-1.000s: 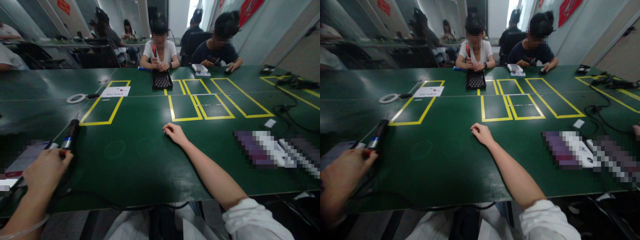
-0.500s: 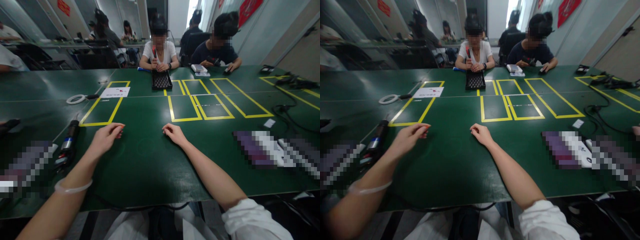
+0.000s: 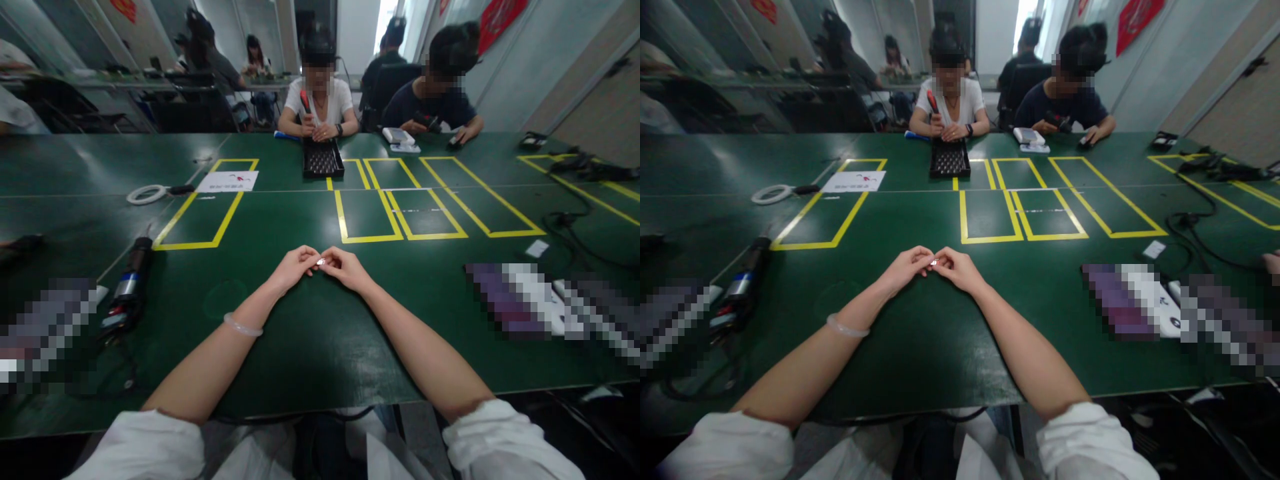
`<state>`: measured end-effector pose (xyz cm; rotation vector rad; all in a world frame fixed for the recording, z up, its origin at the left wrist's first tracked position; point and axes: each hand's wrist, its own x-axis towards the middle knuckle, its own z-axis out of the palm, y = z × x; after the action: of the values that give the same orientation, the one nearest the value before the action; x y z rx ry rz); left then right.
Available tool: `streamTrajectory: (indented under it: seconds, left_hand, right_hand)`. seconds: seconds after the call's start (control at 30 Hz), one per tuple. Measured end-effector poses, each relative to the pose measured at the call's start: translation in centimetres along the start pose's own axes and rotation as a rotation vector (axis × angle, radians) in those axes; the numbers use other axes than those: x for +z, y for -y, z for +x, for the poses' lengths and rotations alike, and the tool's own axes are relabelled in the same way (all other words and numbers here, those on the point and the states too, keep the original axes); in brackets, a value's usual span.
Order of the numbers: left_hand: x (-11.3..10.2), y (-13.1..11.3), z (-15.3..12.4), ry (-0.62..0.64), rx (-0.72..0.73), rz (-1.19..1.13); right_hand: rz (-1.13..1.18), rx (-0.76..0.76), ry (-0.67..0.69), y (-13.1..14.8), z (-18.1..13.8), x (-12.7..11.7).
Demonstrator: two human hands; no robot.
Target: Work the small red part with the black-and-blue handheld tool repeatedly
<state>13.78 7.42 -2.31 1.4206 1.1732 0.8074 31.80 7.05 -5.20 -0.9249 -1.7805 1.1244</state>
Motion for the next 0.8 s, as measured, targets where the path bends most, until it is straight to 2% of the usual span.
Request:
streamTrajectory:
  seconds: [0.23, 0.8]
  left_hand:
    - [-0.41, 0.40, -0.48, 0.033, -0.013, -0.020]
    - [-0.50, 0.78, -0.91, 0.097, 0.096, -0.078]
  right_hand:
    - [0.003, -0.003, -0.024, -0.09, -0.11, 0.02]
    - [0.006, 0.022, -0.062, 0.21, -0.02, 0.01]
